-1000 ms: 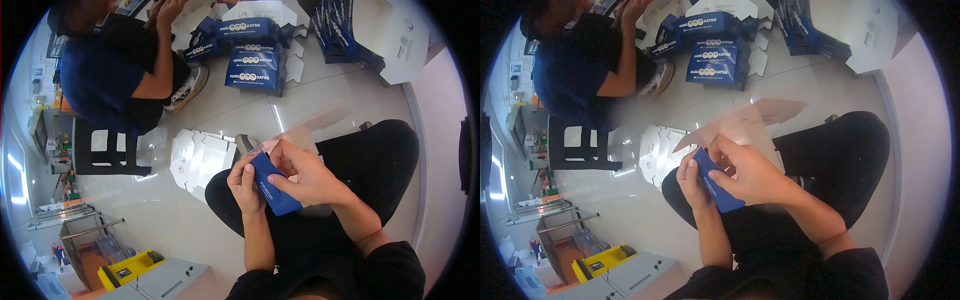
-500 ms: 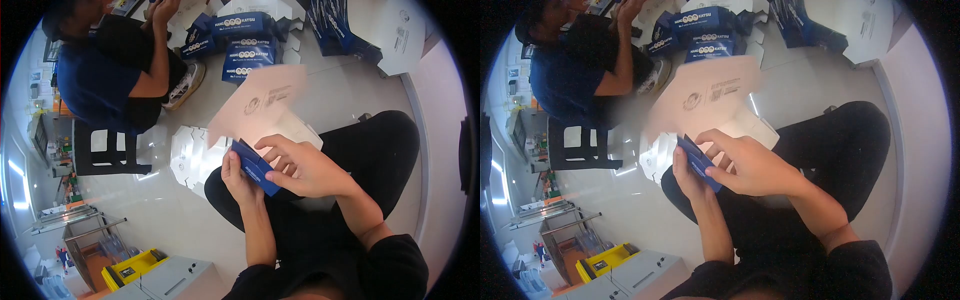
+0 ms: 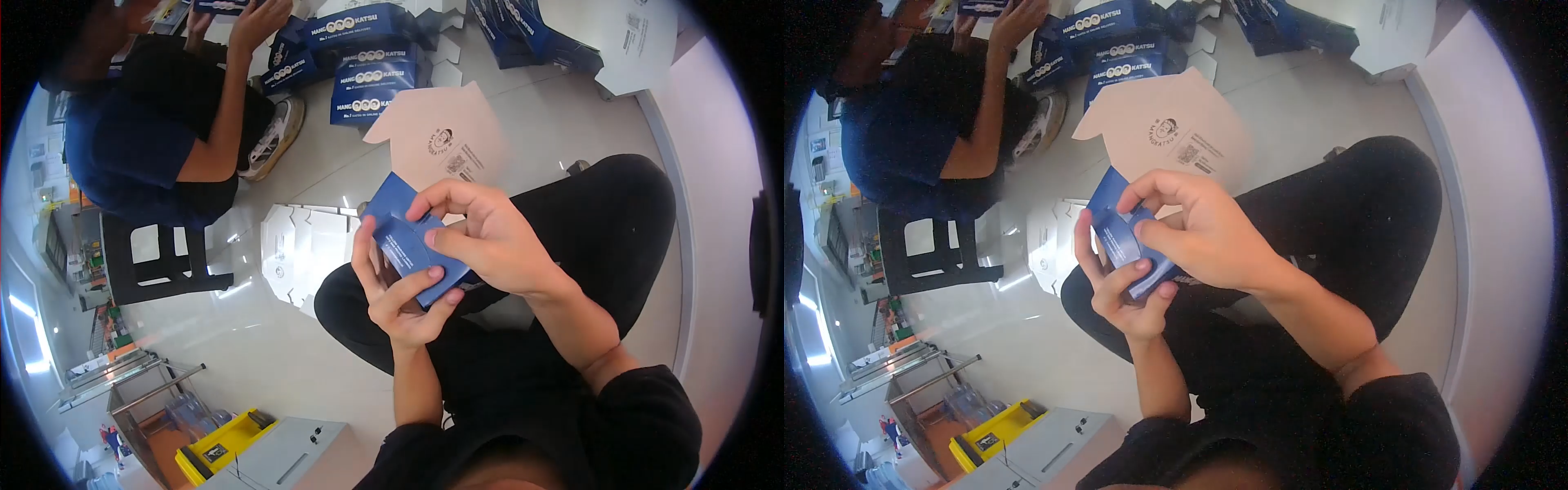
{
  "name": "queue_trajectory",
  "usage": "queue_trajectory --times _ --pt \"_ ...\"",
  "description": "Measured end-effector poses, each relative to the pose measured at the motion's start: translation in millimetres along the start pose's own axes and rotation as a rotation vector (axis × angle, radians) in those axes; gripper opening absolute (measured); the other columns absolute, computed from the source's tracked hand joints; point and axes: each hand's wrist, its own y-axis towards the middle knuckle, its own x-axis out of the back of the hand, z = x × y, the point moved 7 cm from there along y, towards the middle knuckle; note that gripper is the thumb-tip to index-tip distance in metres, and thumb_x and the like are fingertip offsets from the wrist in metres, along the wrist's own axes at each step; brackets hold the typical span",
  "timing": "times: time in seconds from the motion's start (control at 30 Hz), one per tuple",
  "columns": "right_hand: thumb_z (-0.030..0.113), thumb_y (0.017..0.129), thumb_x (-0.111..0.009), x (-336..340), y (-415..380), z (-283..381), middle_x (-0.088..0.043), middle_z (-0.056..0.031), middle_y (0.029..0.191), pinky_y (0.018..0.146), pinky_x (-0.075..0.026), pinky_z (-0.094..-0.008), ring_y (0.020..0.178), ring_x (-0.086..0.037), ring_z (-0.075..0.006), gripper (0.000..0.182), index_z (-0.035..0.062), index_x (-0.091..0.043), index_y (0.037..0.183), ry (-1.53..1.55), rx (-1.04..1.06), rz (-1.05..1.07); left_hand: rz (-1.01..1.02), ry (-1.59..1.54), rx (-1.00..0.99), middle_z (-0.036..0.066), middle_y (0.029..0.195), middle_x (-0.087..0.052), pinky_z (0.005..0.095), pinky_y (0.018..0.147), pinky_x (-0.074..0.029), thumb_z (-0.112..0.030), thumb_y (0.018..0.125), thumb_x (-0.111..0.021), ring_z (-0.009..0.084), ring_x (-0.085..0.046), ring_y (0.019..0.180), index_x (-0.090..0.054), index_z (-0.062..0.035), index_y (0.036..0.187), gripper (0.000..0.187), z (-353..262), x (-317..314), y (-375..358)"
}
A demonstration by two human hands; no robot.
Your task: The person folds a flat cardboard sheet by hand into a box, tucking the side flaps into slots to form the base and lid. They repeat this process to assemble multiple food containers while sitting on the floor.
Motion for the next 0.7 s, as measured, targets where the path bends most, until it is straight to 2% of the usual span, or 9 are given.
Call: queue_trajectory --times 0.07,0.27,0.4,0.47,0.5,0.57,0.6,0.67,0.7 --pt "-0.003 0.091 -0.056 -5 -1 -3 -0.059 -0.0080 0.099 0.080 -0.052 -0.0251 0.092 -0.064 -0.0124 0.023 -0.0009 -0.059 0.114 0.143 -0.137 0.010 -0.025 -0.028 0.028 0.027 0.147 -0.034 0.0529 0.109 -0.034 -0.017 0.063 -0.089 0.0477 -0.044 0.131 -0.075 -0.0084 0.086 0.029 -1 1 0" --pt "0.010 0.095 -0.062 -15 -4 3 -0.063 -0.0143 0.108 0.073 -0.054 -0.0269 0.090 -0.066 -0.0178 0.024 -0.0027 -0.058 0.115 0.089 -0.021 0.067 -0.150 -0.080 0.071 0.024 0.145 -0.037 0.0524 0.107 -0.039 -0.024 0.073 -0.085 0.0412 -0.048 0.127 -0.070 -0.0093 0.095 0.031 15 26 -12" --pt "0.010 0.092 -0.066 2 -23 57 -0.065 -0.0137 0.105 0.074 -0.053 -0.0259 0.089 -0.066 -0.0187 0.026 -0.0017 -0.059 0.114 -0.067 0.191 -0.107 -0.450 -0.479 0.133 0.018 0.152 -0.034 0.0541 0.108 -0.042 -0.040 0.096 -0.059 0.0369 -0.041 0.136 -0.054 -0.0151 0.131 0.043 23 58 -13" --pt "0.013 0.083 -0.077 16 -36 77 -0.062 -0.0122 0.111 0.083 -0.052 -0.0301 0.100 -0.063 -0.0204 0.040 -0.0013 -0.058 0.115 -0.066 0.465 -0.025 -0.559 -0.734 0.200 0.016 0.152 -0.038 0.0530 0.108 -0.042 -0.051 0.096 -0.050 0.0340 -0.042 0.136 -0.046 -0.0134 0.143 0.060 28 79 -17" --pt "0.013 0.083 -0.077 16 -33 77 -0.062 -0.0122 0.111 0.083 -0.052 -0.0301 0.100 -0.063 -0.0204 0.040 -0.0013 -0.058 0.115 -0.060 0.477 -0.010 -0.655 -0.593 0.188 0.016 0.149 -0.042 0.0530 0.110 -0.039 -0.058 0.095 -0.046 0.0343 -0.043 0.136 -0.038 -0.0093 0.148 0.073 23 88 -12" --pt "0.024 0.069 -0.089 22 -33 81 -0.055 -0.0128 0.124 0.093 -0.048 -0.0359 0.116 -0.054 -0.0231 0.067 -0.0009 -0.055 0.121 -0.213 0.628 -0.135 -0.834 -0.576 0.185 0.015 0.150 -0.041 0.0531 0.110 -0.038 -0.059 0.095 -0.047 0.0342 -0.042 0.136 -0.037 -0.0086 0.148 0.074 12 87 -2" --pt "0.038 0.053 -0.096 22 -26 71 -0.039 -0.0173 0.143 0.102 -0.042 -0.0444 0.133 -0.040 -0.0288 0.108 0.0014 -0.043 0.139 -0.377 0.522 -0.101 -1.009 -0.566 0.203 0.015 0.151 -0.040 0.0533 0.111 -0.037 -0.059 0.094 -0.048 0.0342 -0.042 0.137 -0.036 -0.0078 0.148 0.075 11 91 -5" --pt "0.044 0.047 -0.097 6 -11 48 -0.026 -0.0195 0.153 0.107 -0.037 -0.0497 0.140 -0.032 -0.0343 0.133 0.0044 -0.025 0.151 -0.290 0.413 0.003 -0.883 -0.728 0.163 0.015 0.151 -0.039 0.0527 0.112 -0.035 -0.059 0.094 -0.048 0.0348 -0.041 0.136 -0.036 -0.0069 0.148 0.076 17 84 0" --pt "0.046 0.043 -0.099 1 -6 33 -0.016 -0.0186 0.158 0.112 -0.029 -0.0517 0.146 -0.021 -0.0359 0.153 0.0063 -0.004 0.156 -0.370 0.279 0.089 -0.864 -0.722 0.181 0.015 0.151 -0.039 0.0525 0.112 -0.035 -0.059 0.094 -0.048 0.0349 -0.042 0.136 -0.036 -0.0070 0.148 0.076 19 76 1"
